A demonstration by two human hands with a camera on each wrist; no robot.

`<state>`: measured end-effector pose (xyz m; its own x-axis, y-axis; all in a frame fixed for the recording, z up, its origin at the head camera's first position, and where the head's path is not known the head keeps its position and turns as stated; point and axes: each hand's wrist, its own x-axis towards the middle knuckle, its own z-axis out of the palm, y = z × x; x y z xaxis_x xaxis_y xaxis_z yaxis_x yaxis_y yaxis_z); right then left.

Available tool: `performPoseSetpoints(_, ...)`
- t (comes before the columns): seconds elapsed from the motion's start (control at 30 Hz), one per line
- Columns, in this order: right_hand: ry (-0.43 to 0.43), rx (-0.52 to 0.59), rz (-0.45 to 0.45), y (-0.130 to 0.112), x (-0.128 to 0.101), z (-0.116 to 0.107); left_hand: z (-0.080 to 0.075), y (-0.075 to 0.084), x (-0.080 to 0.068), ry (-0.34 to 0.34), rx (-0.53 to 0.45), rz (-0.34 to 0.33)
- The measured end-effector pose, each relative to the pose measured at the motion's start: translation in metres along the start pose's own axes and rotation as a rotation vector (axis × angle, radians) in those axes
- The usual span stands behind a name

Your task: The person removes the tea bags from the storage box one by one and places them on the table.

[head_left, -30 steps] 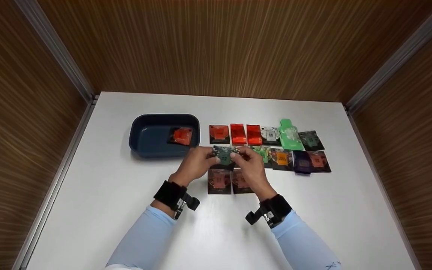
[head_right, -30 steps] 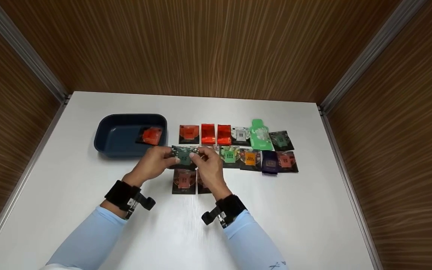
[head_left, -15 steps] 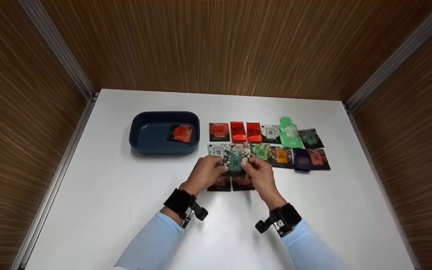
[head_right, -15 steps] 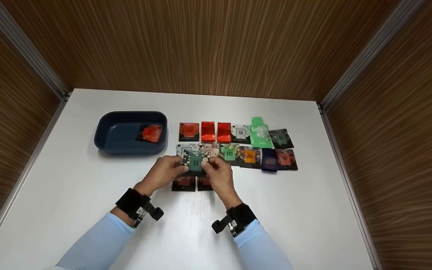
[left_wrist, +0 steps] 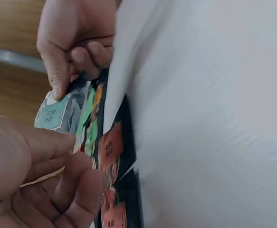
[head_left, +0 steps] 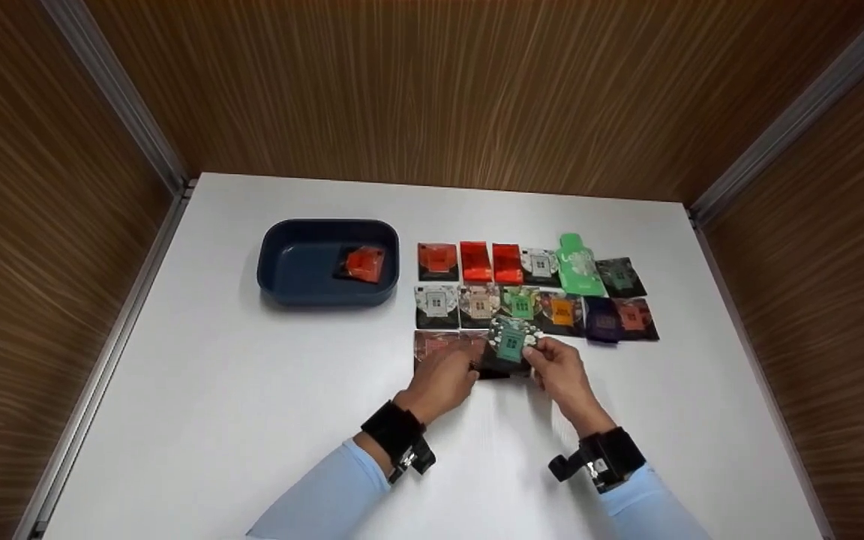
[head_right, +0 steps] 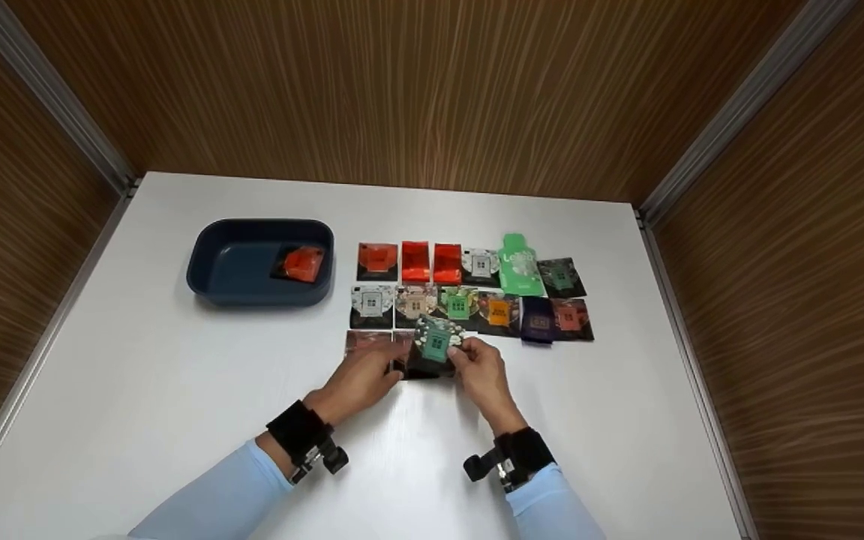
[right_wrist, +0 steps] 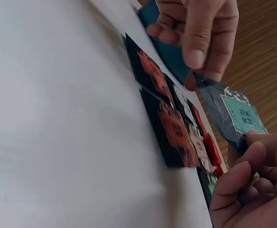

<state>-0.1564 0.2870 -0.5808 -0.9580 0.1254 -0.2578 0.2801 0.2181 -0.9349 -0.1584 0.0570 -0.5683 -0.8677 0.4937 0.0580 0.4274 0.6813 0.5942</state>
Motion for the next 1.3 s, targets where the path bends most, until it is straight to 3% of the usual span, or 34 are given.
performPoseSetpoints(0.23,0.019,-0.113,0.044,0.012,0.008,-0.035,0.016,0.015,-0.001,-0.183,0.309,0.066)
performPoseSetpoints(0.37,0.022,-0.206,0.034,0.018,0.011,-0.042,0.020,0.015,0.000,-0.199,0.395,0.089)
performPoseSetpoints(0.63,0.076,-0.508,-0.007,0.017,0.021,-0.042,0.019,0.015,0.003,-0.207,0.396,0.096)
performPoseSetpoints(0.83,0.131,-0.640,-0.001,0.016,0.020,-0.032,0.022,0.016,0.002,-0.178,0.392,0.102)
performPoseSetpoints(1.03,0.169,-0.683,0.005,0.019,0.019,-0.026,0.023,0.019,0.000,-0.182,0.385,0.066)
performPoseSetpoints(1.3,0.216,-0.642,-0.015,0.021,0.015,-0.024,0.016,0.021,-0.002,-0.216,0.333,0.065)
